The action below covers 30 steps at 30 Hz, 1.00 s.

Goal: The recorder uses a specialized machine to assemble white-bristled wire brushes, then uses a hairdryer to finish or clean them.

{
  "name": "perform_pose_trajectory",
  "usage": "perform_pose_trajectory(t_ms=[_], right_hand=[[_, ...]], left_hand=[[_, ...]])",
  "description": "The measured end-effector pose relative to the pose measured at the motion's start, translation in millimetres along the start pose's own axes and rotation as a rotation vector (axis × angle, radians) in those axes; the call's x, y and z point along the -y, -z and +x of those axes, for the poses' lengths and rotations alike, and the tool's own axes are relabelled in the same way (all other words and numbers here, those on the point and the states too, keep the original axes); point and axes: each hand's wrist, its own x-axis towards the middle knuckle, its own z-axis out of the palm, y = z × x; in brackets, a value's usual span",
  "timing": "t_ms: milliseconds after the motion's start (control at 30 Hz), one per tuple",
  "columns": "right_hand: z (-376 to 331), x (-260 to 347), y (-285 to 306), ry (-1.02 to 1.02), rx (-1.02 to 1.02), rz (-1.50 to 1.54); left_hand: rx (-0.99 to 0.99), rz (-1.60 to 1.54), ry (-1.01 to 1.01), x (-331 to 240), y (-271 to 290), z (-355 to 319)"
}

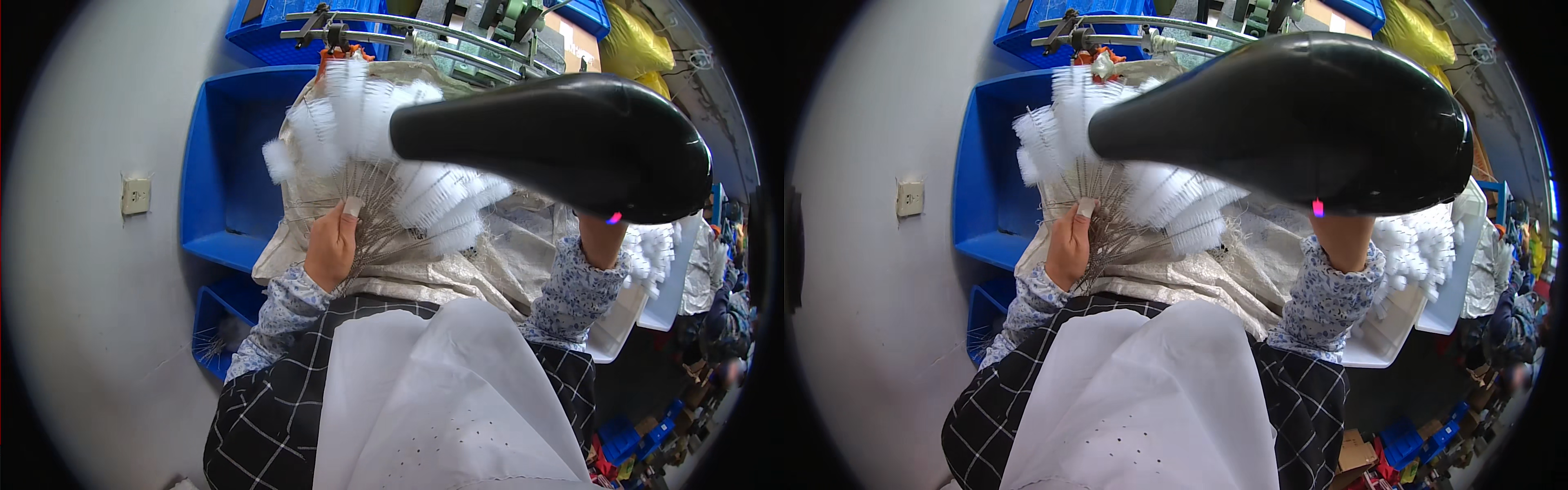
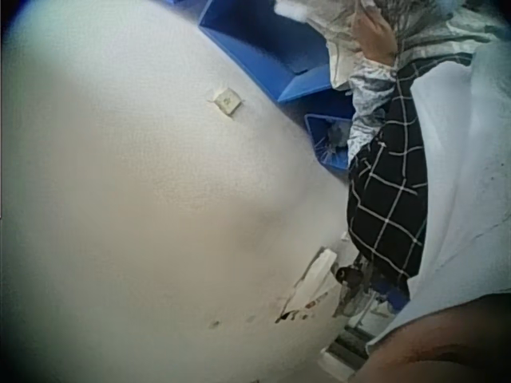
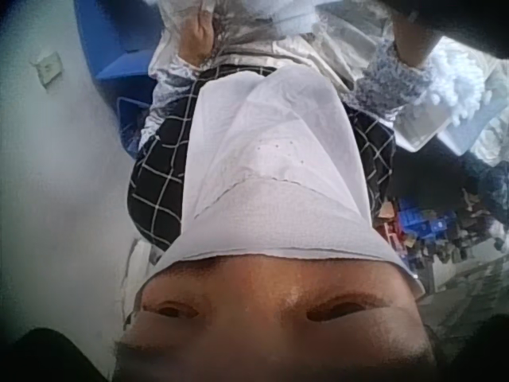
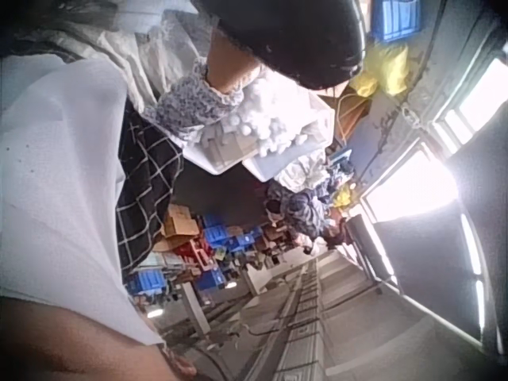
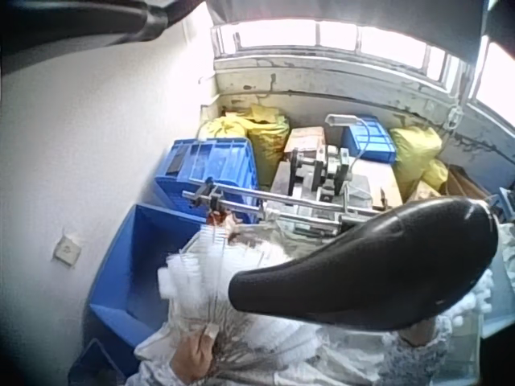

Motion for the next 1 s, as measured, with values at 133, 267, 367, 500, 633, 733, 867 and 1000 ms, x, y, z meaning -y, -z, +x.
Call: perform_pose_trajectory(t_ms=[133,267,367,500,633,733,867,1000], right_hand=[[3.1,-1.4,4.3,0.038,-0.073,0.054],[7.7,-2.4,8.6,-0.023,-0.042,0.055],[8.7,-4.6,17.6,-0.075,-0.011,0.051],[10.4,-5.9,25.3,-0.143,0.020,0.054],[9.3,-4.2,23.8,-0.198,0.044,0.069],[-19.1,-27.2,27.7,-0.195,0.088,0.278],[-8.3,-20.5,45.0,-0.561,0.109,0.565],[-28.3,-23.2,34.1,-0.726,-0.106,1.476]], left_hand=[[0.031,0.025,-0.088,-4.1,-0.6,1.5],[0.071,0.014,-0.039,-8.0,0.6,2.2],[0.133,0.005,-0.022,-1.5,-1.1,3.7],[0.136,0.014,-0.065,2.0,-3.9,5.6],[0.095,0.012,-0.007,-5.0,-4.7,5.6],[0.084,-0.009,-0.025,-0.4,-6.4,9.7],[0.149,-0.011,0.088,-8.8,-4.6,13.9],[0.132,-0.127,0.023,0.8,-5.9,14.4]])
